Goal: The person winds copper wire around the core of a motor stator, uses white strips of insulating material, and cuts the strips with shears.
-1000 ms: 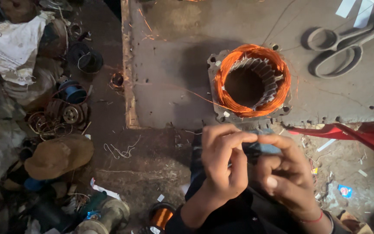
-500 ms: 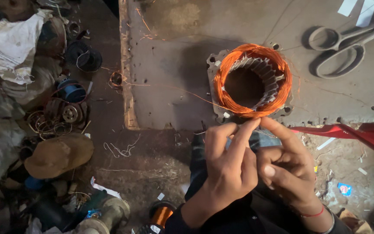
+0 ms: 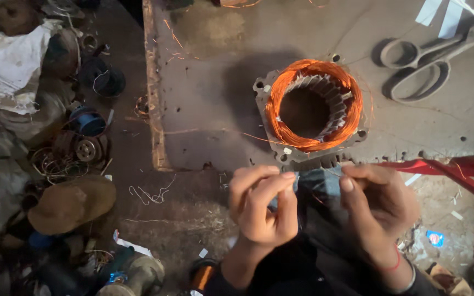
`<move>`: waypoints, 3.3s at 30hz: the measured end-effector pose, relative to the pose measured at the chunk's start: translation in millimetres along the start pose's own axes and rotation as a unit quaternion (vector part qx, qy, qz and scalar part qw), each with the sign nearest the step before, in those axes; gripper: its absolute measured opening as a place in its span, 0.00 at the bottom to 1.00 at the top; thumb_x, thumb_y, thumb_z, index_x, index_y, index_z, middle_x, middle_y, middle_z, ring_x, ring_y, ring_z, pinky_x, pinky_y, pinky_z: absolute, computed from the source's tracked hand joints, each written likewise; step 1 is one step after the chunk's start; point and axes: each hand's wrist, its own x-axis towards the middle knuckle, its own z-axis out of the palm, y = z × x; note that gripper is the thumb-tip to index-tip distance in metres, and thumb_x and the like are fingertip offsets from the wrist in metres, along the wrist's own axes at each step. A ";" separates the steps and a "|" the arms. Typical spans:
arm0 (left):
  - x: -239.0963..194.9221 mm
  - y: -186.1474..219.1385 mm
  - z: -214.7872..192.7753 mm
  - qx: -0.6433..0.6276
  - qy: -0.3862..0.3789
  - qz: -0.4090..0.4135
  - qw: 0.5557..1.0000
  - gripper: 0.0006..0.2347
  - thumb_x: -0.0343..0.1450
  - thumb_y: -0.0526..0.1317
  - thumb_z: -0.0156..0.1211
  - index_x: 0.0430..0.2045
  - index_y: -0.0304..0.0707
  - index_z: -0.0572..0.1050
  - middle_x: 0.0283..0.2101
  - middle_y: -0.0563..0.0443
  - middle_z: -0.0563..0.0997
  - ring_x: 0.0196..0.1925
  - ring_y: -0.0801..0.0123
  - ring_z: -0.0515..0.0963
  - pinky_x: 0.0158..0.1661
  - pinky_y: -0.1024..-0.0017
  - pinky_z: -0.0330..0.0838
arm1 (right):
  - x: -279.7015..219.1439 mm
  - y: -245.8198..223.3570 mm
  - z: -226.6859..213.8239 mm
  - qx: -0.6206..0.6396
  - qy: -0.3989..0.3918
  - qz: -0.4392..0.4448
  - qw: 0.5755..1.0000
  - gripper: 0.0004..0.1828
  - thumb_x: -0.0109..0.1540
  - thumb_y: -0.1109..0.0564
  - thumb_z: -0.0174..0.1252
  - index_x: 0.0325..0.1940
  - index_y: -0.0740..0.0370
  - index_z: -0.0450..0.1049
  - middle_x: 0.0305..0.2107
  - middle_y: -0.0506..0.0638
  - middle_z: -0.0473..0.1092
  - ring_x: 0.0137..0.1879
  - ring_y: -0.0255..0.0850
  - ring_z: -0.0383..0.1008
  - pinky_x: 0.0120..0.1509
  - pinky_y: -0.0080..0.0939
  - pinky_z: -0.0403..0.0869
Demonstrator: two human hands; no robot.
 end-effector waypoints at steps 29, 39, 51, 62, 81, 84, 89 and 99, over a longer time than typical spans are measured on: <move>22.5 -1.7 12.4 0.021 -0.178 -0.011 0.984 0.13 0.81 0.27 0.50 0.61 0.27 0.66 0.52 0.40 0.81 0.44 0.60 0.86 0.37 0.73 0.75 | 26.3 -35.3 29.8 -0.318 0.074 -0.122 0.937 0.05 0.60 0.71 0.66 0.40 0.72 0.77 0.26 0.52 0.70 0.24 0.32 0.65 0.30 0.31 0.61; 30.7 -6.2 13.9 -0.008 -0.172 0.002 0.985 0.13 0.78 0.30 0.55 0.57 0.26 0.67 0.50 0.39 0.81 0.47 0.56 0.86 0.36 0.71 0.73 | 23.0 -26.3 46.4 -0.207 0.121 -0.022 0.970 0.08 0.62 0.65 0.64 0.38 0.67 0.70 0.26 0.43 0.66 0.26 0.24 0.58 0.30 0.27 0.57; 22.2 -11.0 8.8 -0.020 -0.189 -0.009 0.982 0.15 0.76 0.27 0.50 0.58 0.28 0.68 0.50 0.41 0.81 0.43 0.59 0.86 0.36 0.71 0.74 | 13.1 0.7 29.0 -0.108 0.110 -0.025 0.988 0.07 0.67 0.67 0.58 0.42 0.67 0.65 0.33 0.44 0.64 0.30 0.23 0.57 0.34 0.22 0.58; 20.2 -12.2 8.9 -0.005 -0.176 0.012 0.984 0.16 0.75 0.27 0.51 0.58 0.29 0.69 0.48 0.40 0.81 0.39 0.60 0.85 0.35 0.71 0.74 | 15.7 -7.2 17.1 -0.274 0.064 -0.105 0.954 0.06 0.68 0.69 0.63 0.43 0.74 0.71 0.31 0.51 0.69 0.30 0.29 0.67 0.34 0.26 0.64; 17.7 9.2 15.4 0.076 -0.166 -0.008 0.983 0.13 0.80 0.33 0.61 0.59 0.36 0.71 0.48 0.48 0.81 0.41 0.63 0.84 0.36 0.69 0.70 | 19.4 -16.1 -22.1 0.069 -0.076 0.112 0.988 0.02 0.63 0.70 0.60 0.38 0.70 0.73 0.26 0.48 0.70 0.29 0.29 0.67 0.32 0.26 0.65; 19.9 10.6 17.7 0.082 -0.162 -0.009 0.983 0.13 0.78 0.32 0.61 0.58 0.36 0.71 0.49 0.48 0.81 0.42 0.62 0.83 0.37 0.68 0.69 | 17.0 -17.6 -23.6 0.035 -0.076 0.048 0.995 0.06 0.61 0.68 0.61 0.41 0.70 0.72 0.30 0.48 0.69 0.30 0.28 0.67 0.35 0.27 0.66; 14.3 14.2 19.5 0.079 -0.160 -0.032 0.983 0.13 0.78 0.31 0.61 0.57 0.40 0.71 0.49 0.50 0.81 0.41 0.64 0.83 0.36 0.70 0.68 | 9.4 7.2 -16.6 0.072 -0.047 0.080 0.993 0.04 0.64 0.68 0.60 0.42 0.72 0.73 0.31 0.52 0.70 0.28 0.30 0.65 0.32 0.29 0.65; 14.3 7.9 13.0 0.057 -0.121 -0.035 0.990 0.16 0.69 0.22 0.56 0.46 0.42 0.72 0.45 0.54 0.81 0.38 0.65 0.82 0.36 0.67 0.60 | -22.8 -12.6 -52.9 0.158 -0.175 0.120 0.964 0.10 0.61 0.58 0.59 0.32 0.70 0.73 0.25 0.54 0.70 0.29 0.37 0.66 0.34 0.34 0.64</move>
